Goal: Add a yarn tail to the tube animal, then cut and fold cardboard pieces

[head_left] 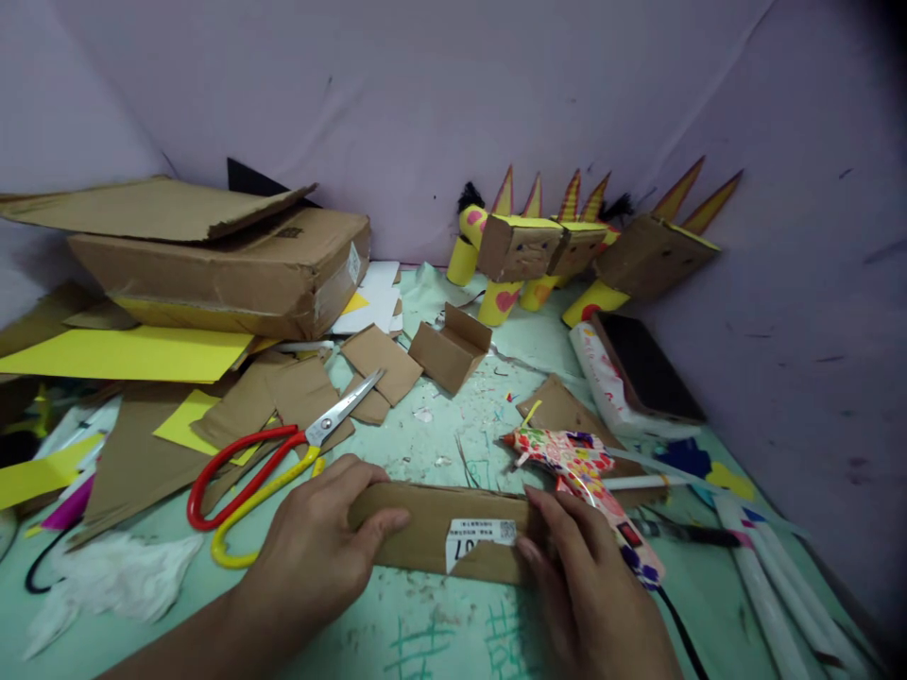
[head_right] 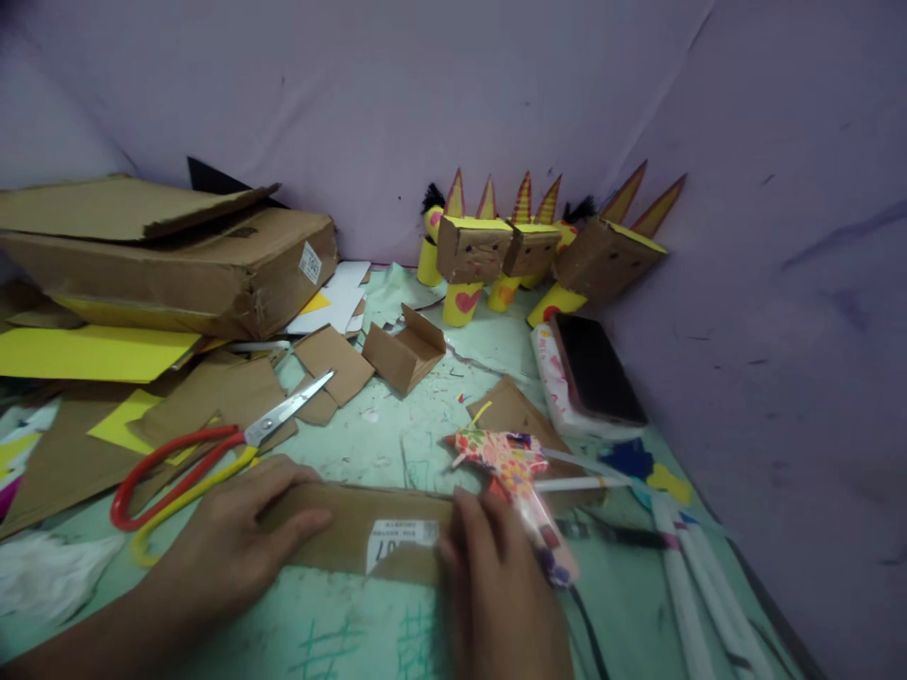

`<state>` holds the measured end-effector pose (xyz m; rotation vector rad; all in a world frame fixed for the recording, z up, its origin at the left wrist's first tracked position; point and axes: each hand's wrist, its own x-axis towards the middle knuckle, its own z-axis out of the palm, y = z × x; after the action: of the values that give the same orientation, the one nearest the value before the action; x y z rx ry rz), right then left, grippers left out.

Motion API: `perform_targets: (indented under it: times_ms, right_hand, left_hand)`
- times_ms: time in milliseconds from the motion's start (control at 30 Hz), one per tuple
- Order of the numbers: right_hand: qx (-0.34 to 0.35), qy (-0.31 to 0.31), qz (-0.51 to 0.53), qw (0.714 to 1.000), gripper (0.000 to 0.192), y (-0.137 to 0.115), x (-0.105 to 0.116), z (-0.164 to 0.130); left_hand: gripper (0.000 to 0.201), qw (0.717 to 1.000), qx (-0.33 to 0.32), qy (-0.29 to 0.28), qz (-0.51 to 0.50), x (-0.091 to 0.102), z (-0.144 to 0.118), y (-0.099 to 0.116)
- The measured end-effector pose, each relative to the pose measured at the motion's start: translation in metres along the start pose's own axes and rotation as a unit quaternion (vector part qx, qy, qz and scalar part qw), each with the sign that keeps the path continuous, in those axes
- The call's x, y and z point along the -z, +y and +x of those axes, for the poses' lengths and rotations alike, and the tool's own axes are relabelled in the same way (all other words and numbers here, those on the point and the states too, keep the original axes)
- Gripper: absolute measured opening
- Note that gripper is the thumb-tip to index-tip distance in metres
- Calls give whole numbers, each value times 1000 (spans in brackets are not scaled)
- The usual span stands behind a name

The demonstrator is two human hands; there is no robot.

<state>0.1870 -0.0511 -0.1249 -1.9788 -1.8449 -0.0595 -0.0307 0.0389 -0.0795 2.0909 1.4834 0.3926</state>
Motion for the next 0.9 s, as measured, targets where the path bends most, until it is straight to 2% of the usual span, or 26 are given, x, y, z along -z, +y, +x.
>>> perform_targets:
  times_ms: [200,333,433,533,733,800,900]
  right_hand:
    - [76,-9,46,996,31,8,9,-6]
    - [87,-36,64,994,31,7,20,-15]
    - [83,-53,6,995,30,5,25,-16]
    - [83,-58,-56,993,26,2,28,-10]
    - [102,-51,-89,989,26,-2,28,-4]
    - [111,-40,-76,990,26,-2,32,-4]
    - [125,-55,-31,990,25,-4,44,-2]
  left_hand:
    - [15,997,34,-63,0,13,-1,11]
    - [20,992,29,-114,51,17,-11,16]
    - [22,982,-15,-110,152,18,-18,18]
    - [21,972,-75,-99,199,17,-19,18]
    - [17,972,-100,-134,167,19,-15,16]
    - [18,973,-105,-149,141,20,-16,17]
    - [9,968,-136,-157,143,18,-24,20]
